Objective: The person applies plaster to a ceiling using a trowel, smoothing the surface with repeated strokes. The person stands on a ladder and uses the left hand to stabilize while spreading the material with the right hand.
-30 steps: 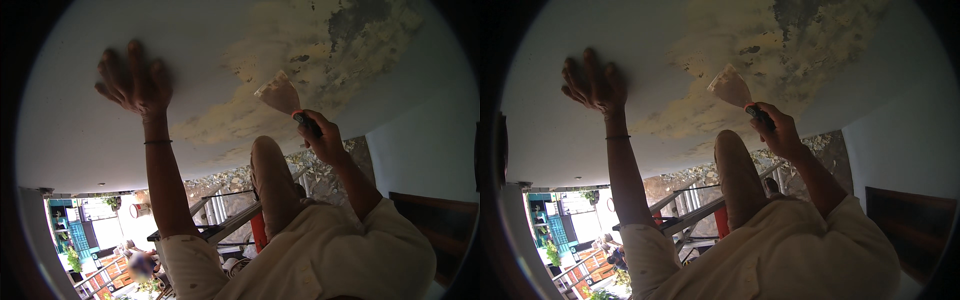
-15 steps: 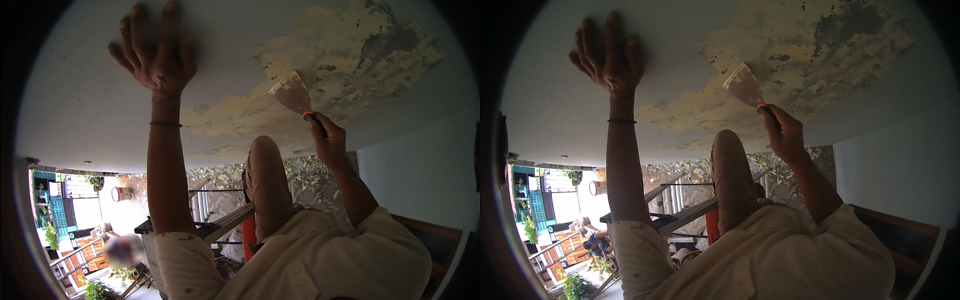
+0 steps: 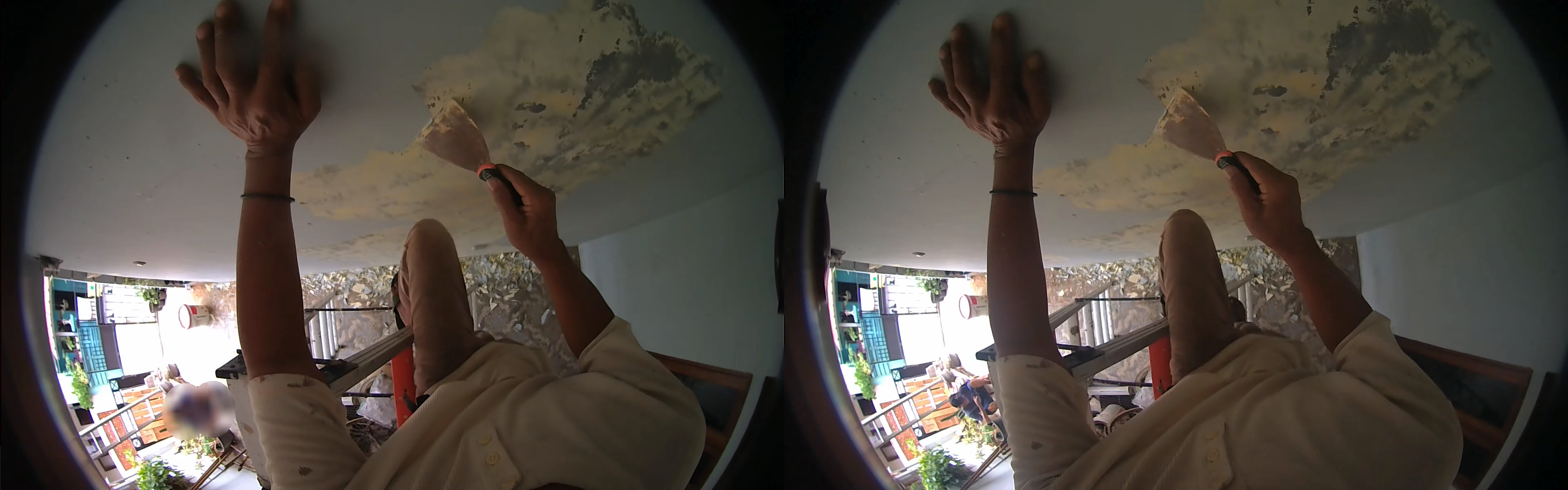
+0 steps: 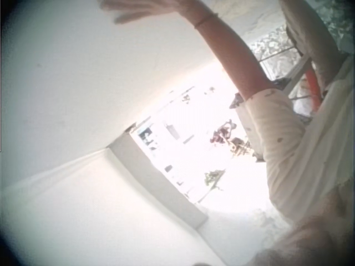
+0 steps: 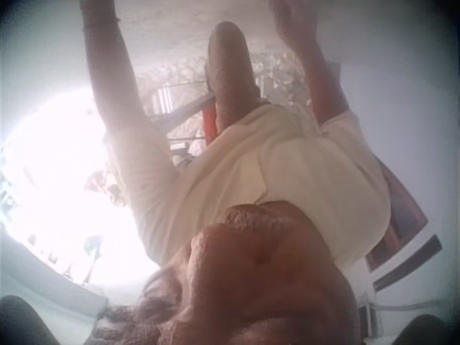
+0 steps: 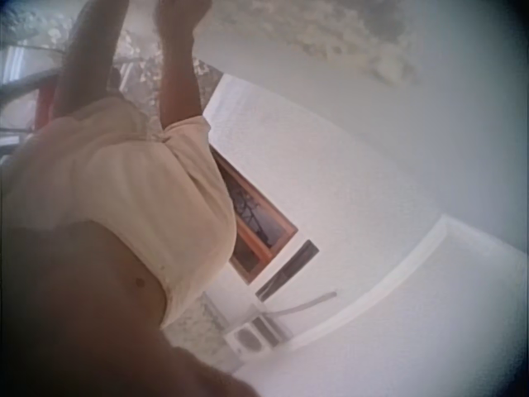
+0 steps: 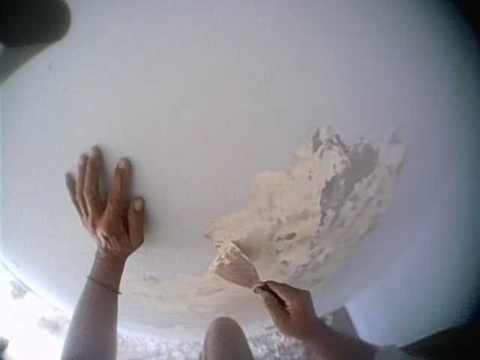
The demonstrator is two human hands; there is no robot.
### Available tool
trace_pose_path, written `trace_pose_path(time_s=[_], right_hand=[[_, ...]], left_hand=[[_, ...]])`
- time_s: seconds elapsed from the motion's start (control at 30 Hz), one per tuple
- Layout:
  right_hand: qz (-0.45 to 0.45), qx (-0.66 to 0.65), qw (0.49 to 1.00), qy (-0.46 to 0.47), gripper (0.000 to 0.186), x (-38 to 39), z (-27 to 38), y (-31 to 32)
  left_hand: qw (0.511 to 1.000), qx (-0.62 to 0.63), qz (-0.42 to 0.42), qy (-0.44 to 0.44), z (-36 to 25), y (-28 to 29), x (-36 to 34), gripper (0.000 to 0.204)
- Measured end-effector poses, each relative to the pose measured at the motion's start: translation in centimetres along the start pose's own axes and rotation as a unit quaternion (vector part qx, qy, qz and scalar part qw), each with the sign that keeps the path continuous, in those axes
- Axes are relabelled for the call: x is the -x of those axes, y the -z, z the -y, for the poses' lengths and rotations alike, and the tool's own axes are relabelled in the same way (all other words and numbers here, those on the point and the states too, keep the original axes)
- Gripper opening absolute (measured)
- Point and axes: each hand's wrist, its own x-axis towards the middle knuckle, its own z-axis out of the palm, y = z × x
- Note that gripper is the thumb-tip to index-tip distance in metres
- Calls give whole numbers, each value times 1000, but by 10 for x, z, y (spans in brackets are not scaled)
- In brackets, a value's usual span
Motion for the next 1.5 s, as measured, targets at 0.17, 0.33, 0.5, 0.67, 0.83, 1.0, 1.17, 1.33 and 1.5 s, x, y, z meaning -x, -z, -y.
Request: trace_pose_path(time_s=[0.17, 0.33, 0.5, 0.67, 0.83, 1.0, 1.17, 1.33, 1.5], right_hand=[[-30, 18, 999, -23, 23, 15, -9, 10], [-9, 26, 1000, -4, 23, 3, 2, 6], [-7, 54, 998, -4, 21, 4, 13, 14], [2, 59, 998, 25, 26, -14, 12, 10], [4, 100, 994, 45, 26, -3, 14, 19], [10, 88, 995, 38, 26, -5, 14, 27], [35, 92, 993, 69, 26, -19, 19, 23], [12, 95, 994, 55, 26, -13, 14, 31], [52, 98, 993, 42, 25, -21, 25, 25]], left_hand=[[997, -20, -40, -60, 11, -8, -4, 55], [994, -34, -56, -82, 14, -12, -3, 55], [998, -29, -35, -52, 8, -4, -8, 54], [997, -22, -48, -59, 7, -9, -9, 53], [997, -18, -44, -54, 8, -6, -7, 52], [997, -10, -53, -61, 7, -9, -8, 53], [997, -23, -42, -59, 6, -7, -9, 53], [997, -29, -40, -64, 10, -8, -13, 53], [995, -51, -40, -82, 11, -7, -7, 54]])
